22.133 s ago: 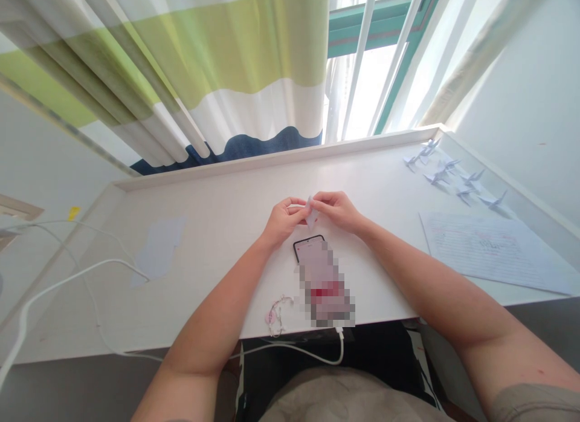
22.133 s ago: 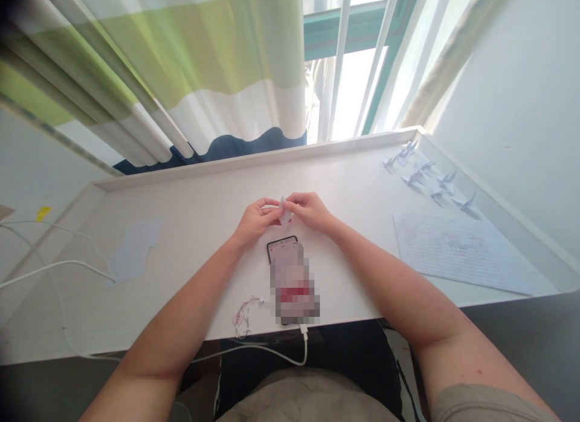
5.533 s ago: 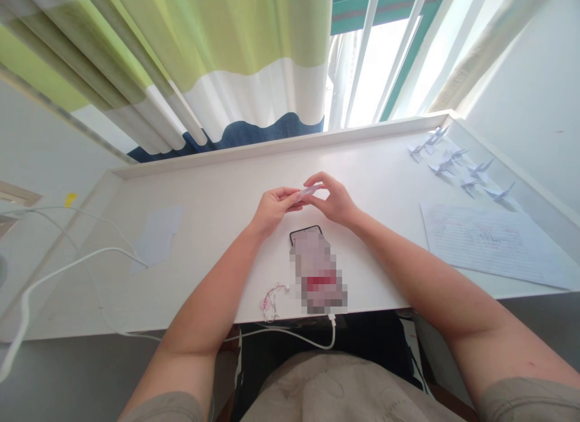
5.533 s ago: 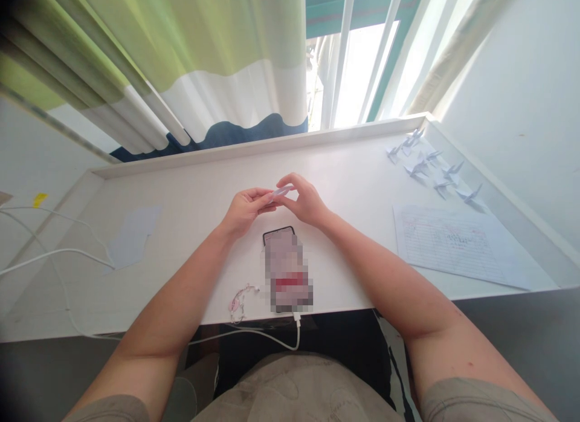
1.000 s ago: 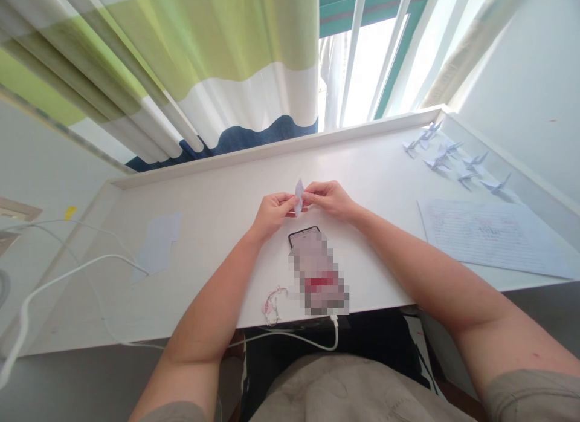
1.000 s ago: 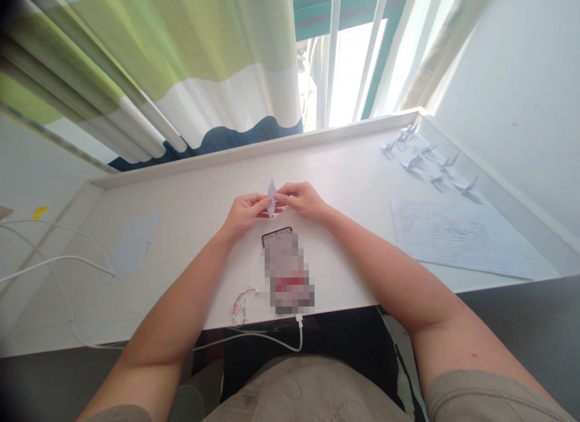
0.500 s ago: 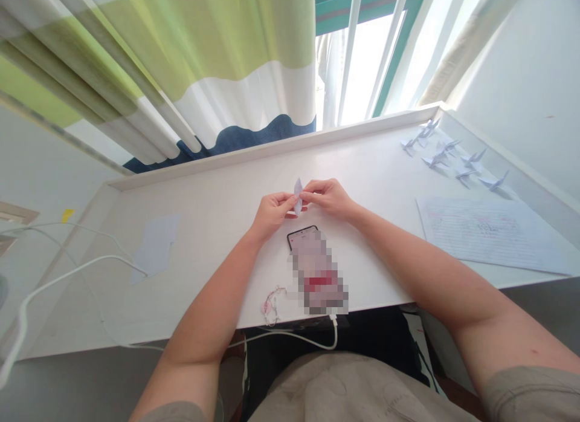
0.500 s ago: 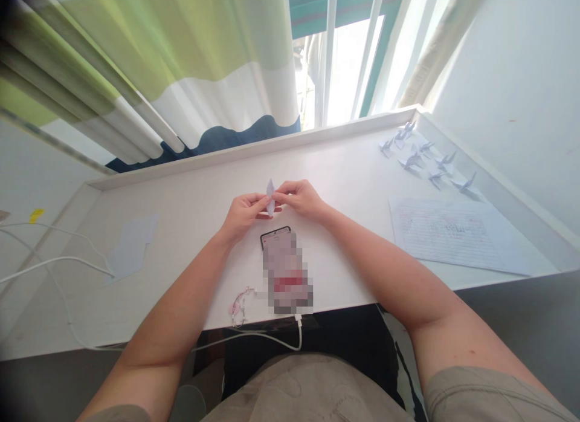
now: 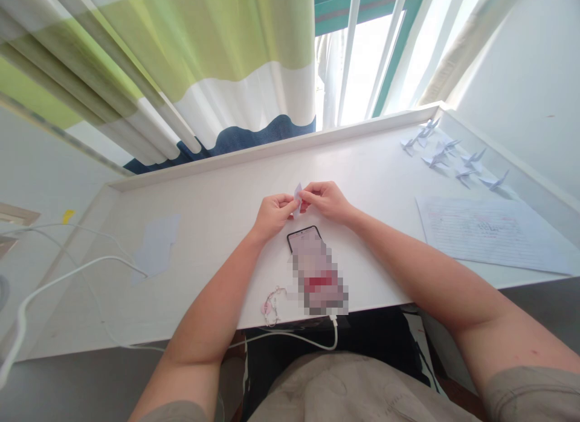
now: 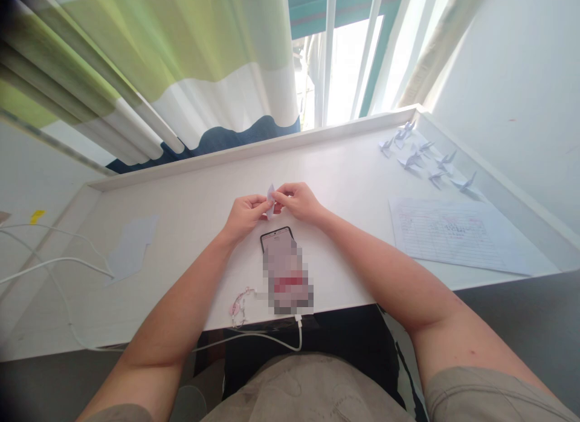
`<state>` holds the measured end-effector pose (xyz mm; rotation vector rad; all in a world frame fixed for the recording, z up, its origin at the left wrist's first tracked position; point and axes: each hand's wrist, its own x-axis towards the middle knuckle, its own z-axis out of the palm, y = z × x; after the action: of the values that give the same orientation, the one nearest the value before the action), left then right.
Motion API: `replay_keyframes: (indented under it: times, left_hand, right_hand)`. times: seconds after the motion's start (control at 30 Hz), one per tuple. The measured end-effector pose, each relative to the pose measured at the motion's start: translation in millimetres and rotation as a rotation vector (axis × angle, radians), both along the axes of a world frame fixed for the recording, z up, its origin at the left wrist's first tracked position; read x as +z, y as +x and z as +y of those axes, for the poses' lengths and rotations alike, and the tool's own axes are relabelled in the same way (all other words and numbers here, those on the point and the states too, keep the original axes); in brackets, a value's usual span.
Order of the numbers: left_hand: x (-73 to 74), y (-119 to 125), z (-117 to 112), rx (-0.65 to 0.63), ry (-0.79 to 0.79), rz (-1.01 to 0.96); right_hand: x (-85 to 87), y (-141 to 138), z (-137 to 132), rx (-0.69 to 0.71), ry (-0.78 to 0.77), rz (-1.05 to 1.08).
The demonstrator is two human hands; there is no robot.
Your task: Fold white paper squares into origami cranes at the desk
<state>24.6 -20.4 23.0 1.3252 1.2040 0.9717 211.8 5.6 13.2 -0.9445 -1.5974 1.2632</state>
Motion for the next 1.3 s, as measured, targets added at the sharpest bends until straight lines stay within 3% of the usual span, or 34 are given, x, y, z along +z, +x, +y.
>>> replay_keyframes:
  times: [0.17,0.33,0.53,0.73,1.03,1.3]
  left_hand:
    - [0.5,0,1,0.005,-0.026,-0.003]
    - [1.0,1,2,0.013,-0.024,-0.005]
    - [2.5,-2,3,0.019,-0.034,-0.064]
    - [5.6,-7,3,-0.06,-0.07,-0.065]
    - [-7.8,-3,7,0.128,0.173,0.07]
    - [-9.4,-3,7,0.09,0.239,0.166]
  right_hand:
    - [0.8,1,0,0.026,0.037,-0.038]
    - [-1.3,0,5,0.077,-0.028,-0.005]
    - [-6.2,-1,6,0.012,0.06,-0.001]
    - [-7.0,-1,6,-0.05,0.107,-0.041]
    - [-4.5,-2,3,-0.009,0.054,-0.168]
    - [-1.6,-2,1,0.019,0.065,-0.184]
